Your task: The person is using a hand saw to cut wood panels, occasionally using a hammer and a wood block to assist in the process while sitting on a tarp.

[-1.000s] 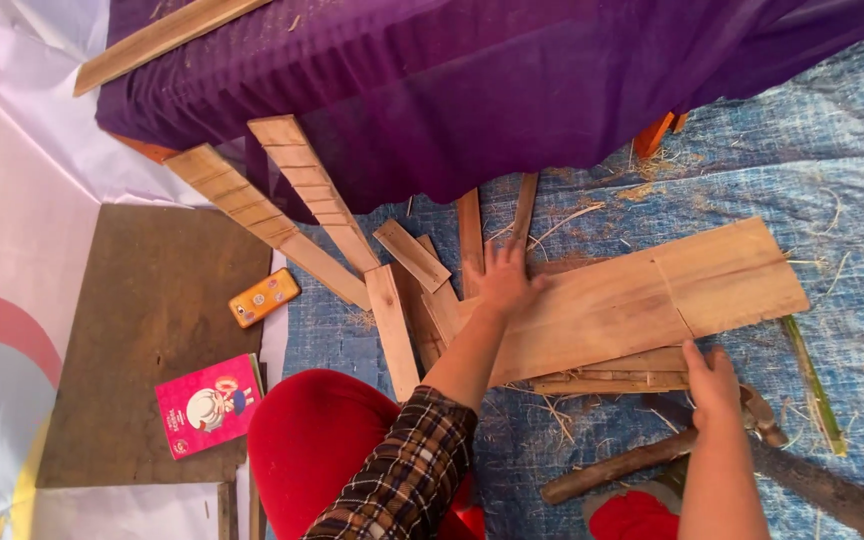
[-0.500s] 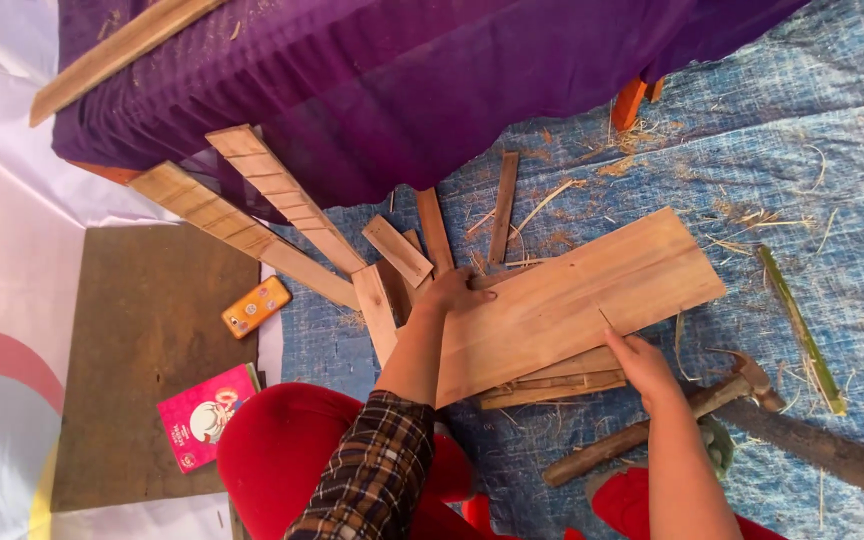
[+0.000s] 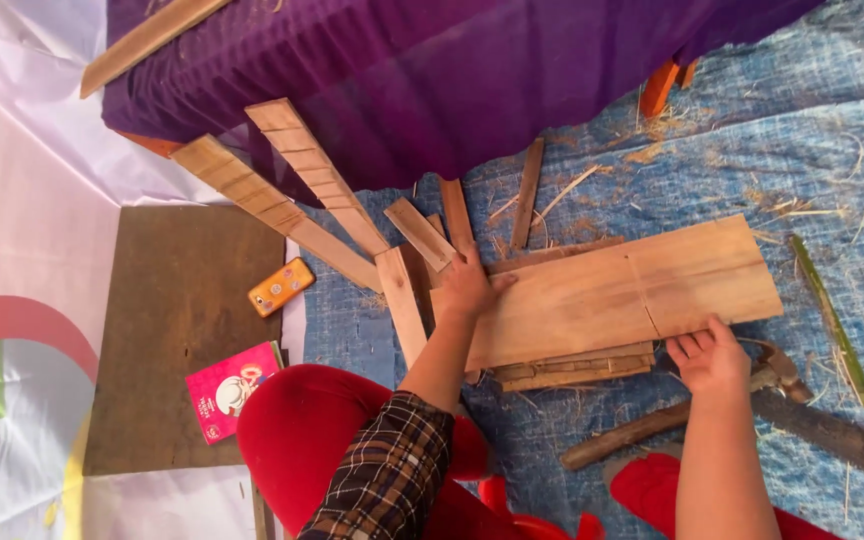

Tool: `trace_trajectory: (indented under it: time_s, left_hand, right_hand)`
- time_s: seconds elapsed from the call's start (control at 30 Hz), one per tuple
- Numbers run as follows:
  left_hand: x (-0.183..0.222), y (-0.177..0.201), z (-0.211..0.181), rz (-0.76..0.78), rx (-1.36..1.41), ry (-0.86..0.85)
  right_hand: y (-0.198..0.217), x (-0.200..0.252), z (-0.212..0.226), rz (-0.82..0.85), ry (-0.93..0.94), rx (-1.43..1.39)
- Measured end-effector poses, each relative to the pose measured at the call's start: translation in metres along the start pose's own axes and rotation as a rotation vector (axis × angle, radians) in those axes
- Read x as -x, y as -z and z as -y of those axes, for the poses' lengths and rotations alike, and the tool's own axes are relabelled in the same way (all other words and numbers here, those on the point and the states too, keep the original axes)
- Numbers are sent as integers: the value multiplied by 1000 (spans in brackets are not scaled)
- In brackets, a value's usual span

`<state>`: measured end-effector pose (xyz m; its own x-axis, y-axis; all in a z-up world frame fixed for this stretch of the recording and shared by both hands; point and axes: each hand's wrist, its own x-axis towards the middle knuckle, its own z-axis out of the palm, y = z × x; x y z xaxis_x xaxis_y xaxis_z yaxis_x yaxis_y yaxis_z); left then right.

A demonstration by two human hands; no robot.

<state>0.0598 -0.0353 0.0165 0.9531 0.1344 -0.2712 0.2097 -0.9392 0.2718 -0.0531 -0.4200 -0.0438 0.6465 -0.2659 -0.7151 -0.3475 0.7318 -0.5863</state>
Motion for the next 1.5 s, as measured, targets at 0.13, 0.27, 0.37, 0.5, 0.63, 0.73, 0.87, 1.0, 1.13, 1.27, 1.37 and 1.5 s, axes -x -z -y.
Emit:
trace_trajectory:
  time_s: [0.13,0.27,0.37,0.5,0.63,0.73,0.87,1.0,1.13,1.27,1.37,1.5]
  left_hand:
    - [29,-18,-34,-146,-64,-107]
    - [60,-48,-80,-319,16,-395]
    - [74,-62,-90,-268,52,-392]
    - [83,-50,-98,-102,-80,-276]
    - [84,-54,-98,-76,-119,-262]
    - [80,-61,-94,-135,-120,-282]
    - [76,-59,-96,-122,-140,-262]
    - [81,-57,-98,-105,-174,-246]
    - [80,-63,-97,-149,-177,-253]
    - [80,-68,-95,-248,-155,-304]
    - [78,-69,-93,-329,-112,-361]
    - [79,-69,-92,-307,-94,-356]
  right_hand:
    - [38,-22,12,-90,54,78]
    - [81,-3,27,-500,429,437]
    - [103,11,9,-696,396,915]
    - [97,9,-46,-658,22,1691]
    - [74,25,-48,-618,12,1857]
    - [64,28,-42,-618,34,1818]
    - [36,36,-33,-621,83,1756]
    - [-6,55,-3,-319,183,1762]
    - [61,-2,-1,-384,411,1784]
    - [150,-35,50,-613,298,2097]
    - [199,-21,85,-574,-194,2072]
    - [311,-67,52,-810,-34,2191]
